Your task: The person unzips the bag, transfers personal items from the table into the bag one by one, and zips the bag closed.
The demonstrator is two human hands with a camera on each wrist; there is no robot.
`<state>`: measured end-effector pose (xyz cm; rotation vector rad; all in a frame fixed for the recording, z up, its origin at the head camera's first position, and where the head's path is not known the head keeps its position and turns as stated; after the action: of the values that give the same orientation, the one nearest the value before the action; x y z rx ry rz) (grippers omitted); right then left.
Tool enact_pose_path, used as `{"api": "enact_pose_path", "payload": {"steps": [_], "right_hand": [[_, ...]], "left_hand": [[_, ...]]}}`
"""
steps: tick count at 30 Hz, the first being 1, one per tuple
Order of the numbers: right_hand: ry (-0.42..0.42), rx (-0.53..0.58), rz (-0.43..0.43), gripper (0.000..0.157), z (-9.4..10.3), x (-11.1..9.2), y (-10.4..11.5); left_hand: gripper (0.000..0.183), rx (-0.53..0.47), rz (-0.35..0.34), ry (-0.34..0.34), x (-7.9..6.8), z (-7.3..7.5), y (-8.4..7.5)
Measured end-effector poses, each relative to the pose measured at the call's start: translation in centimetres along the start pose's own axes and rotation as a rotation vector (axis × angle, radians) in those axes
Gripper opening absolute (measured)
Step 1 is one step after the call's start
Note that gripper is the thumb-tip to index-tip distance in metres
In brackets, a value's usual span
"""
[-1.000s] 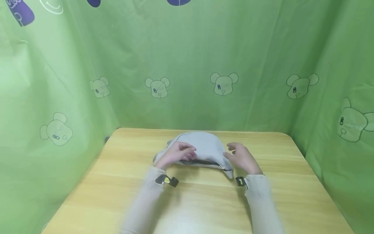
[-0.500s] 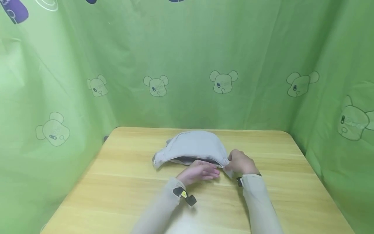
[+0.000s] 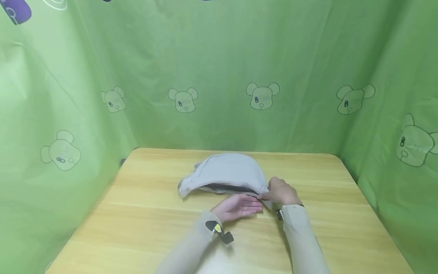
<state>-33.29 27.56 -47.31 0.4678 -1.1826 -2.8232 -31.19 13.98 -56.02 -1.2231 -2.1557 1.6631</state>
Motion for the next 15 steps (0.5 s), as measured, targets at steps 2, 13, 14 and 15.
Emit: {"api": "enact_pose_path", "payload": {"steps": [2,13,14,15], "right_hand": [[-0.002,-0.002,0.003,0.032,0.11,0.0,0.04],[0.028,0.031,-0.007,0.027,0.36,0.07,-0.13],[0.028,0.035,-0.009,0.028,0.39,0.07,-0.2],[0.03,0.036,-0.005,0.028,0.43,0.04,-0.21]], "left_hand": [[0.049,-0.047,-0.006,-0.013,0.14,-0.07,0.02],[0.044,-0.202,-0.019,0.003,0.79,-0.69,0.4],[0.043,-0.199,-0.017,0.005,0.81,-0.7,0.42],[0.043,-0.192,-0.016,0.005,0.81,-0.69,0.4]]}}
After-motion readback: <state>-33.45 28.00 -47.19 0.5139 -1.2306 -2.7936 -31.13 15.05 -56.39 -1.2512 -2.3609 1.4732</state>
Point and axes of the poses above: each hand's wrist, its own x-axis towards the middle knuckle, its own z-axis out of the back of the hand, y = z × x, the point moved 8 cm from there along x, towards the middle knuckle, and after that the axes turned 15 degrees about x, right-handed, at the moved point
